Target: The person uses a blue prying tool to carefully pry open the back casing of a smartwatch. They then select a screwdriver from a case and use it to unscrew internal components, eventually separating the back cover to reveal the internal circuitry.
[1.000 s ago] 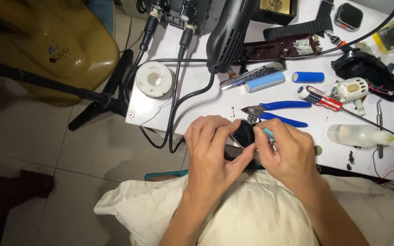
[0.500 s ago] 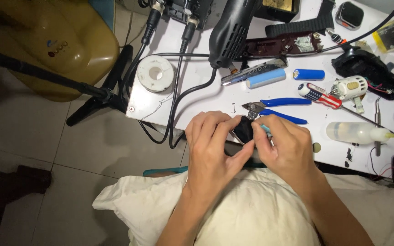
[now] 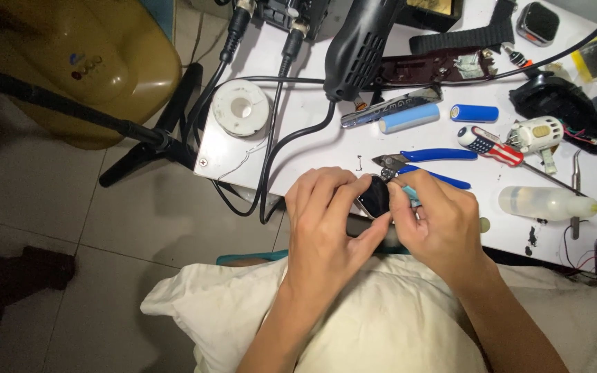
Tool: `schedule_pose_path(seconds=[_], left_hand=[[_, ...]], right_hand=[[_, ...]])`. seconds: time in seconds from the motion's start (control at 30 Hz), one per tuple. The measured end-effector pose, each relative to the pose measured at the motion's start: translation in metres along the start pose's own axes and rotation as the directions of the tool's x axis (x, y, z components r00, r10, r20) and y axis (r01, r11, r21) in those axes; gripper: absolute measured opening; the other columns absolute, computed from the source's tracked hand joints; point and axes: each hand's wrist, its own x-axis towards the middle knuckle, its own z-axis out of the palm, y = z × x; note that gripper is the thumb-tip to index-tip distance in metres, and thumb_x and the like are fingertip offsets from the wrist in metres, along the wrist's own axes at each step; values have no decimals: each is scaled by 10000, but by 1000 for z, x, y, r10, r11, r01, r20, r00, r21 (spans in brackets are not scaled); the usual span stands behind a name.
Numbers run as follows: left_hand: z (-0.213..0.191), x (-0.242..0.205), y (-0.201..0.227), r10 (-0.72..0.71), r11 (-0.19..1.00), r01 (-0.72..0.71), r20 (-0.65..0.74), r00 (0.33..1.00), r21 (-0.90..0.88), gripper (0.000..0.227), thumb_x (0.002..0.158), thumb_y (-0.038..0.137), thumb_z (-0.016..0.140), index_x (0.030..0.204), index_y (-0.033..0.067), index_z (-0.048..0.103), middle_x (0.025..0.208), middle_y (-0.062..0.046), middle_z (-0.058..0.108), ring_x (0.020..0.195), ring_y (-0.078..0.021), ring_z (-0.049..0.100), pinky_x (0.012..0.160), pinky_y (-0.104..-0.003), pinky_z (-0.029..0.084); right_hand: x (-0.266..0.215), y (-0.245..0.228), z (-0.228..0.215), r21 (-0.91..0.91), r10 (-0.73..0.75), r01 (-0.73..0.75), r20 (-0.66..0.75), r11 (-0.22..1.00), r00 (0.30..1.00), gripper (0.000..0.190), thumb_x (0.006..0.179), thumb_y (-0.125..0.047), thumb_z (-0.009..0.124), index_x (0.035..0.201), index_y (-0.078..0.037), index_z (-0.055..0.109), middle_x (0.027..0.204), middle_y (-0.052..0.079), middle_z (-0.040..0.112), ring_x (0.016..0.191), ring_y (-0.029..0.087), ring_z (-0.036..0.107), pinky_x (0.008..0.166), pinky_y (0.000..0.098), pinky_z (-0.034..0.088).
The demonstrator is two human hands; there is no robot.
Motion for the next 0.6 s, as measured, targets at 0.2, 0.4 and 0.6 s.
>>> schedule_pose_path(seconds=[0.2,0.4,0.6], left_hand=[[3,-3,-2,11,1000,-10,-7,1000,15,373,1028,341,811,1277,67,760,1232,-78,720,1238,-315,687,1089,-466,456],[0,-3,-1,29,999,-29,2,1000,15,388,1031,335,833,1298,64,756,1243,-78,718,1240,-307,691,1093,-462,455],[1,-1,3,50,998,-48,-35,998,35,302,1063,355,784,1219,100,741,1153,-60,707,1162,-290,691,1071,-428,456]], right_hand=[[3,-1,1,20,-61,61,-14,998,998,107,1152,-13,728,1048,-28,709,792,29,653,564,185,480,548,358,423],[8,-3,-3,14,-24,24,13,1000,1000,95,1162,-75,726,1072,-49,711,768,41,655,538,198,497,549,372,417],[11,-7,-7,45,30,-31,34,999,999,65,1149,-78,715,1085,-65,715,743,42,627,484,179,446,541,377,385]])
